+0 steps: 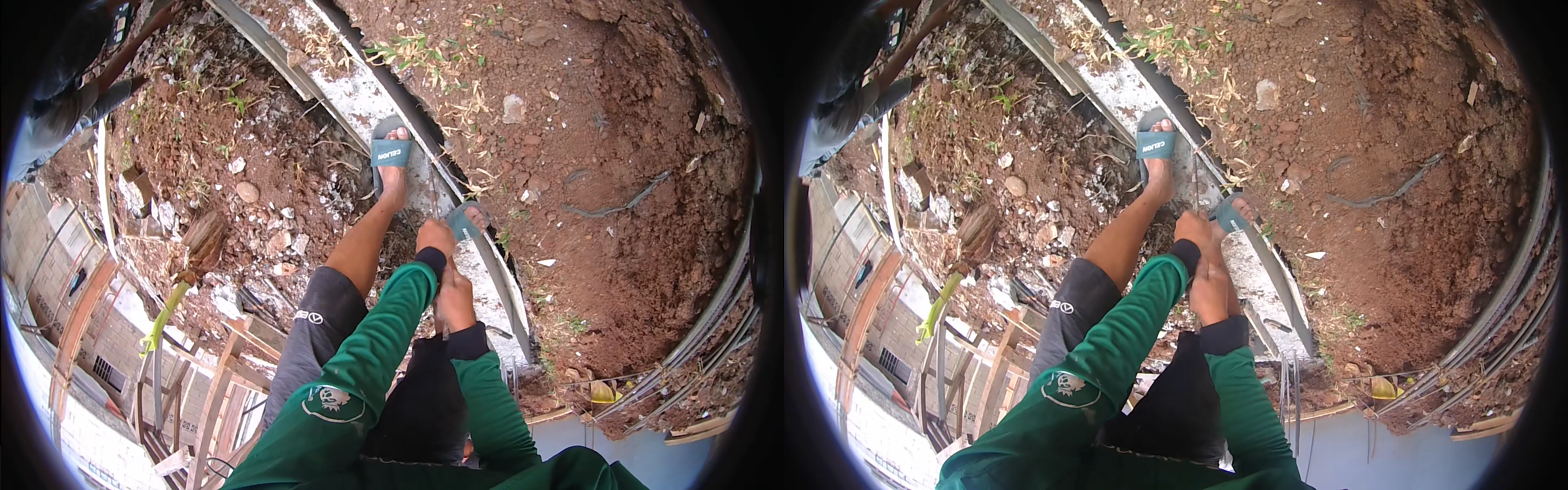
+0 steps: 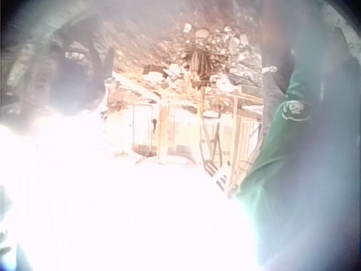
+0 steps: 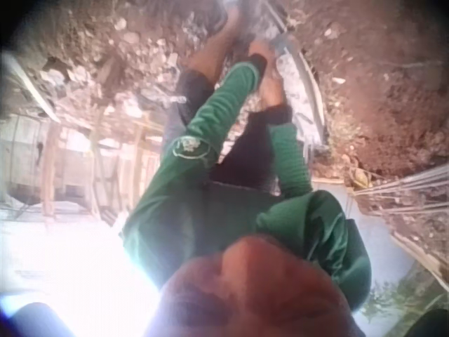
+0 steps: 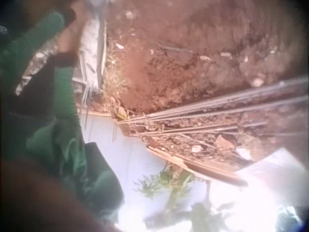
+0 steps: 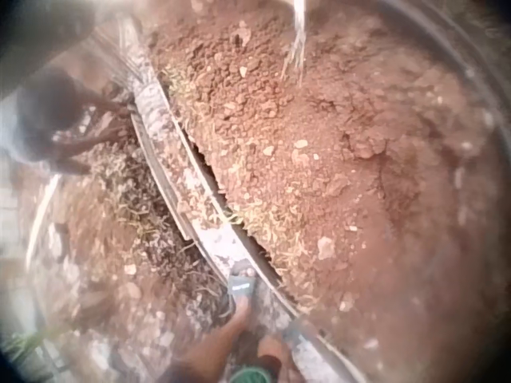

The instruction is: The person uses a metal bar to scrape and clear debris from a concrete channel on the ground. They repeatedly scrape along the channel's length, removing dirt and small rocks. Another worker is visible nearby working on the same area.

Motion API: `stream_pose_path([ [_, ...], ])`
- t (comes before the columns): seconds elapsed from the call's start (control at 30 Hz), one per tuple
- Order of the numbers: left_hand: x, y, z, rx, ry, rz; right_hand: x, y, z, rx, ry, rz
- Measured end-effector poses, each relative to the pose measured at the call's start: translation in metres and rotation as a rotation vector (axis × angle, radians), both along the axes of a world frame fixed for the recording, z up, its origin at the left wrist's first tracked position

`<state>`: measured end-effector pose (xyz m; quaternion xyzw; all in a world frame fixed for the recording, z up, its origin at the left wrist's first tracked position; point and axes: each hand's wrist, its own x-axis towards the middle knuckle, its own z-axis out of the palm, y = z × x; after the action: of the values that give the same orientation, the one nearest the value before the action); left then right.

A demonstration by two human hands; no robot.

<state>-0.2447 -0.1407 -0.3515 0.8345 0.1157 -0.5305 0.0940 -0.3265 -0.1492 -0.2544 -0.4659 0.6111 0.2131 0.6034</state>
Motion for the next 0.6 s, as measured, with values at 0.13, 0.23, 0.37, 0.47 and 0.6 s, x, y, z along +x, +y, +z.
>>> stream_pose_path([
  [0.13, 0.052, -0.011, -0.001, -0.057, 0.158, -0.242, 0.085, -0.04, 0.034, 0.215, 0.075, -0.421],
  [0.23, 0.061, 0.011, -0.021, -0.174, 0.097, -0.518, 0.096, -0.038, 0.034, 0.325, 0.081, -0.467],
  [0.37, 0.083, 0.033, -0.025, -0.591, 0.182, -0.771, 0.097, -0.022, 0.015, 0.392, -0.096, -0.551],
  [0.47, 0.107, 0.022, -0.02, -0.648, 0.189, -0.619, 0.15, -0.046, 0.031, 0.315, 0.059, -0.484],
  [0.6, 0.079, 0.015, -0.028, -0.459, 0.416, 0.474, 0.113, -0.057, 0.072, -0.03, -0.254, -0.426],
])
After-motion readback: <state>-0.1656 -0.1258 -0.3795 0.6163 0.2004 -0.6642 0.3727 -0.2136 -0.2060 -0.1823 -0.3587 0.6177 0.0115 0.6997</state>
